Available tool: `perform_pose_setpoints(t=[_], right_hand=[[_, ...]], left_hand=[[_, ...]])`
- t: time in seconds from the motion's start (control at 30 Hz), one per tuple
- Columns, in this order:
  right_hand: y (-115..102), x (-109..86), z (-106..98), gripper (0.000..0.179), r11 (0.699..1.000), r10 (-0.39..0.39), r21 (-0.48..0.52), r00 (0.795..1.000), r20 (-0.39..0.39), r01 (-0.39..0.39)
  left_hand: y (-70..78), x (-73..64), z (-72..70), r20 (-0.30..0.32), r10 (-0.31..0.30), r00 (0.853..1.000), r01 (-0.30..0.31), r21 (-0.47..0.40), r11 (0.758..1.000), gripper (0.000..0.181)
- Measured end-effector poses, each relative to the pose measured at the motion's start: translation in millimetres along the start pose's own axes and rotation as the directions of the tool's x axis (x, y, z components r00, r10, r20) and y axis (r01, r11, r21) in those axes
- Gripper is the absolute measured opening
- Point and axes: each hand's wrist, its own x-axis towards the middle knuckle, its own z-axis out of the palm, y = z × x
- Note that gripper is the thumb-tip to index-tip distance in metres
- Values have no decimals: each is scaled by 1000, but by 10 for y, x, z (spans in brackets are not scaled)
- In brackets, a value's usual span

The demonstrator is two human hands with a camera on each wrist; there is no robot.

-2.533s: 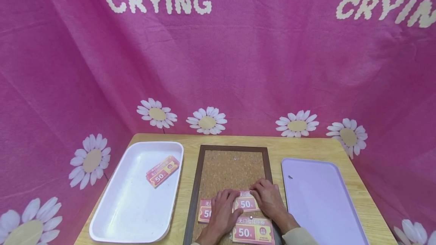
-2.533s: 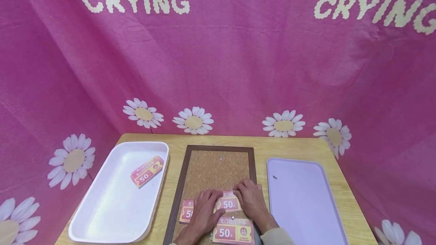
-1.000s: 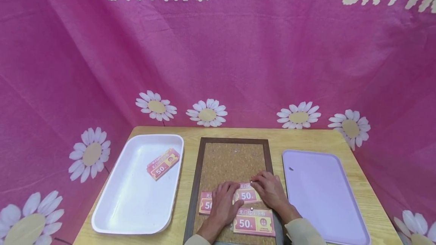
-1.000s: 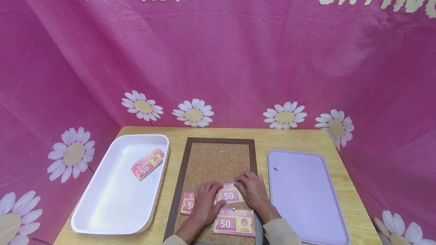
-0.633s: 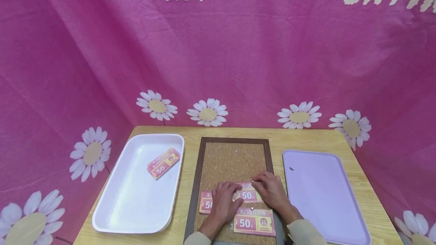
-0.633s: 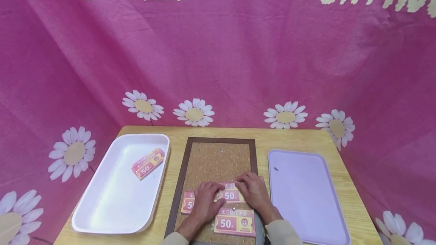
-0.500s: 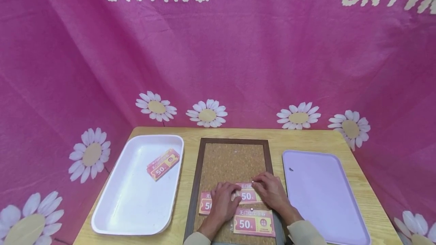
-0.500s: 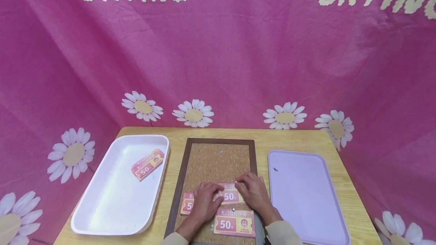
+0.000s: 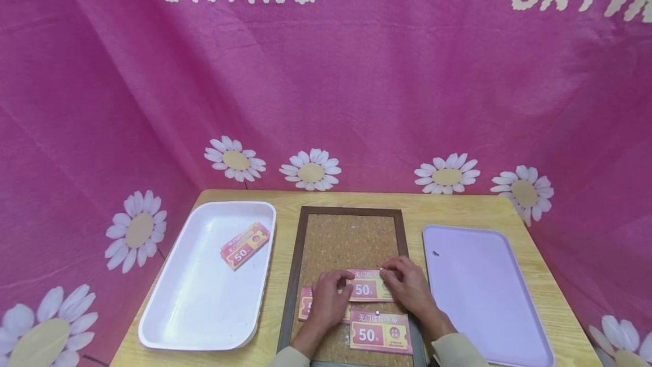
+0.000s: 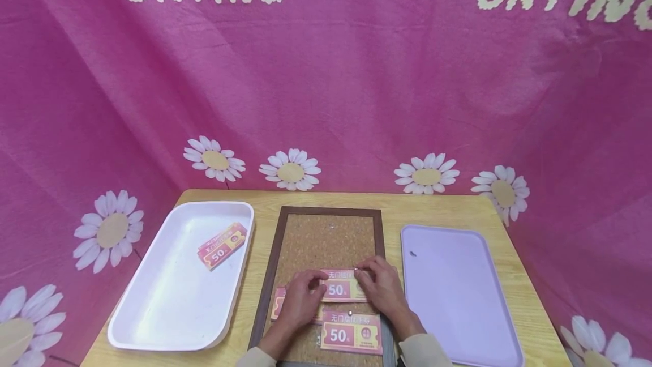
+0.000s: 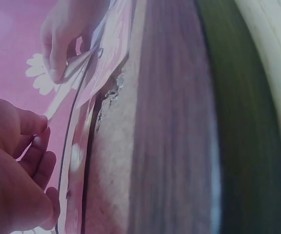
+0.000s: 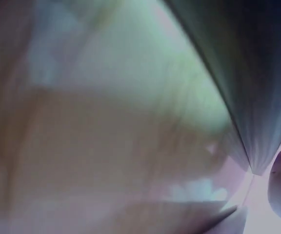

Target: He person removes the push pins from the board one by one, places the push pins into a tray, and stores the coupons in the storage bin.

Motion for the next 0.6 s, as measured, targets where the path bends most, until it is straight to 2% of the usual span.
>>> perform_pose_setpoints(t=[0.37, 0.5, 0.6], right_hand=[[-52, 17, -108, 9, 999, 30, -13, 999, -25, -31], [-54, 27, -176, 10, 1000, 2, -6, 998, -58, -2], [-57, 22, -212, 10, 1000, 11, -1, 998, -68, -11]], left_hand=[[-46, 3, -107, 47, -75, 996, 80, -127, 989, 15], [-42, 11, -166, 37, -84, 996, 88, -116, 989, 15], [-50, 14, -212, 26, -99, 995, 101, -103, 990, 16]])
